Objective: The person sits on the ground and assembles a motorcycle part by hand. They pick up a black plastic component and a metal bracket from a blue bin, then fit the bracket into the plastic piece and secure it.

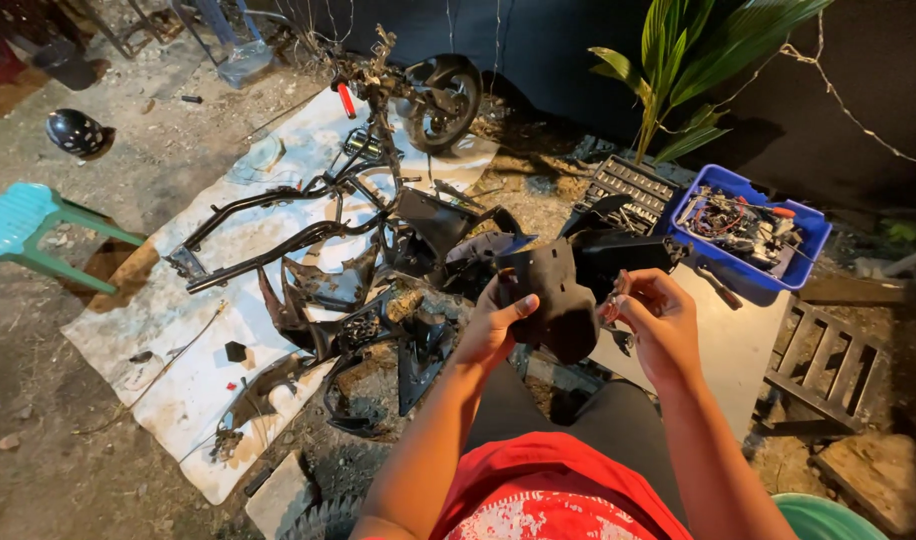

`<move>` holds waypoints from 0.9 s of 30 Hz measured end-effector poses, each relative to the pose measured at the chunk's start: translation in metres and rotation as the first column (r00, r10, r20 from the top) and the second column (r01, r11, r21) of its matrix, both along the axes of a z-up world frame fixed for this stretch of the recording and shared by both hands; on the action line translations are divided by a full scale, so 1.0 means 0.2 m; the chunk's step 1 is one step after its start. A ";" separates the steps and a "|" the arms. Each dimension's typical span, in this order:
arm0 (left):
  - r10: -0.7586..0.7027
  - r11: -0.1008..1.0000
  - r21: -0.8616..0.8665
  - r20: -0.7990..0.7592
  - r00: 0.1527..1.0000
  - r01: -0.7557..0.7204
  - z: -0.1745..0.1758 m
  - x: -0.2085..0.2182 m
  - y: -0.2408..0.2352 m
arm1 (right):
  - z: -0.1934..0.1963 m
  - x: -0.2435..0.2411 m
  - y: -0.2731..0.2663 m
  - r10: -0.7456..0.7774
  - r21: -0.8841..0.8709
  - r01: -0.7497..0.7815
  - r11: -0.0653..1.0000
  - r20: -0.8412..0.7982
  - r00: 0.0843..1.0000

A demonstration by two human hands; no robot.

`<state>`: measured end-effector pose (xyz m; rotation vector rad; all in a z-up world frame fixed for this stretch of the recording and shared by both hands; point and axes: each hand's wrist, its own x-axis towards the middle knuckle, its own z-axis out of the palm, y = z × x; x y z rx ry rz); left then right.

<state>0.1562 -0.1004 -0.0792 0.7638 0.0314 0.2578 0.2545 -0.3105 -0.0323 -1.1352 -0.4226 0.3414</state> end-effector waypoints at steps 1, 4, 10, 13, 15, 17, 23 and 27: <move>-0.002 1.000 -0.002 0.001 1.000 0.002 0.01 0.00 0.00 | -0.01 0.00 0.01 -0.002 -0.002 0.002 1.000 0.001 1.000; -0.006 0.999 -0.041 -0.018 1.000 0.006 -0.01 0.00 -0.02 | -0.01 -0.02 0.03 -0.013 -0.017 0.013 1.000 0.011 1.000; 0.024 1.000 0.018 -0.009 1.000 -0.024 -0.01 0.03 -0.08 | 0.00 -0.07 0.10 0.011 -0.089 -0.019 0.996 -0.097 0.995; 0.103 0.990 0.102 -0.042 0.994 -0.099 0.00 0.03 -0.10 | 0.01 -0.09 0.13 -0.002 -0.074 -0.004 0.997 -0.079 0.997; 0.141 0.978 0.157 -0.025 0.990 -0.136 0.02 0.02 -0.12 | 0.01 -0.08 0.14 -0.055 -0.149 0.047 0.988 -0.047 0.997; 0.158 0.971 0.183 -0.004 0.987 -0.154 0.04 0.02 -0.13 | -0.02 -0.10 0.14 -0.103 -0.187 0.111 0.976 0.051 0.993; 0.190 0.937 0.298 0.007 0.982 -0.183 0.05 0.02 -0.20 | 0.04 -0.18 0.18 -0.299 -0.242 0.476 0.845 0.524 0.797; 0.198 0.930 0.305 0.060 0.978 -0.207 0.04 0.03 -0.24 | 0.07 -0.20 0.19 -0.316 -0.105 0.698 0.709 0.837 0.447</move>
